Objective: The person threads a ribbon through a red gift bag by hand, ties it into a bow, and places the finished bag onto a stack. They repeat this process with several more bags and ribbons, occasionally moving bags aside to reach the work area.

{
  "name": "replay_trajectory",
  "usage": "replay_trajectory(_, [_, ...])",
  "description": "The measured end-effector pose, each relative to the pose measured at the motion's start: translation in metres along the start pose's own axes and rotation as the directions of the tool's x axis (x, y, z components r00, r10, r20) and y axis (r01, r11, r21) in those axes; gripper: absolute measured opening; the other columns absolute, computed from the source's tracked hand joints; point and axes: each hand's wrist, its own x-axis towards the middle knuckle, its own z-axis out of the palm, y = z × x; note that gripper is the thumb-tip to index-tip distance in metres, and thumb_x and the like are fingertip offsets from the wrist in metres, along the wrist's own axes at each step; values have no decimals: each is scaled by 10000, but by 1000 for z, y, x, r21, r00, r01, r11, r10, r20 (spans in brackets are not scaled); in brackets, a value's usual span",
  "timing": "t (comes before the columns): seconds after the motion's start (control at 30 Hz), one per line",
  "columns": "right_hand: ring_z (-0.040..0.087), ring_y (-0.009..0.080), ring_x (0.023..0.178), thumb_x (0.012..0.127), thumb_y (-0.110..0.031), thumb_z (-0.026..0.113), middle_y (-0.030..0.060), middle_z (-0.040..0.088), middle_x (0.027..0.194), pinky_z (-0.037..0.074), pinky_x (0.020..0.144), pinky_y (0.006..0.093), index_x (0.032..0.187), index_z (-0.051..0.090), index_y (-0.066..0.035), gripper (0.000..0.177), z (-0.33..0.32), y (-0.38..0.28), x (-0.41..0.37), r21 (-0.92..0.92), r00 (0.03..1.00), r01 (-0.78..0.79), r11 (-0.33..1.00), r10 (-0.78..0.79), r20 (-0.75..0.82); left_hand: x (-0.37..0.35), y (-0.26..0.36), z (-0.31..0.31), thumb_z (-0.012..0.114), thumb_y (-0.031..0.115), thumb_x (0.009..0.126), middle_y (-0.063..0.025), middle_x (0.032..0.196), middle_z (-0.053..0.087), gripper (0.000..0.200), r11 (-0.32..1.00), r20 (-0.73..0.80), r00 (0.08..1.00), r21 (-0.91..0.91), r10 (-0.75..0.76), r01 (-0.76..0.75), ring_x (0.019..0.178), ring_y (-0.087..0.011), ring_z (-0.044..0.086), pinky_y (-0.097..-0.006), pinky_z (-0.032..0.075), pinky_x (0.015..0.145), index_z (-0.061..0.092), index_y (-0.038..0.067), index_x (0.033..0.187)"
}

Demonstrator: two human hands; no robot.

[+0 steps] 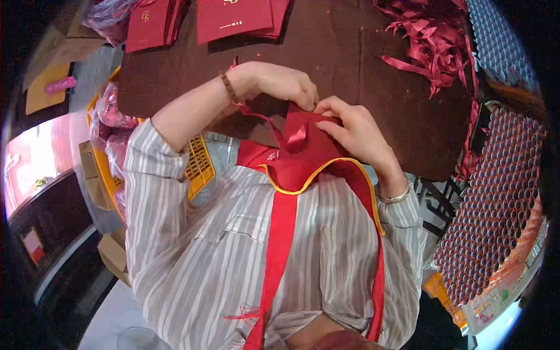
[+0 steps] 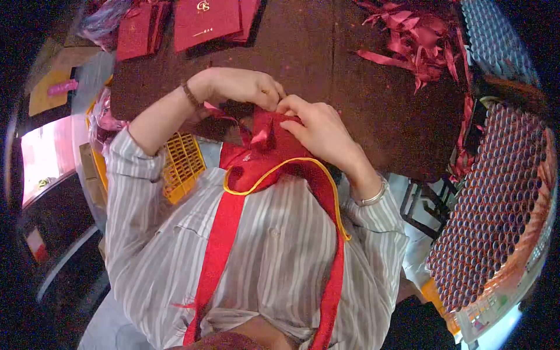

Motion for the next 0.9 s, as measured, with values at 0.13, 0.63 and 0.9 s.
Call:
replay_trajectory(0.13, [635,277,761,789,-82,608,145,639,819,480,679,322,958,567,-16,186,2,-1,-1,1,997,73,997,-73,32,7,9,-7,561,169,761,92,598,412,156,961,295,947,-196,-130,193,598,-56,372,-232,304,581,572,29,693])
replay_trajectory(0.63, [631,261,710,771,-131,641,119,647,804,469,629,332,952,616,-41,204,2,-4,-7,-50,997,63,997,-60,54,10,-1,10,568,157,807,10,795,517,187,955,368,909,-140,-196,263,766,-113,445,-261,372,700,567,-23,858])
replay_trajectory(0.9, [619,266,721,773,-130,629,121,641,831,455,648,330,925,633,-51,171,3,-1,-6,-142,987,152,978,-144,63,-3,20,2,578,177,829,67,709,519,165,944,343,911,-152,-228,293,700,-61,445,-238,366,651,577,20,776])
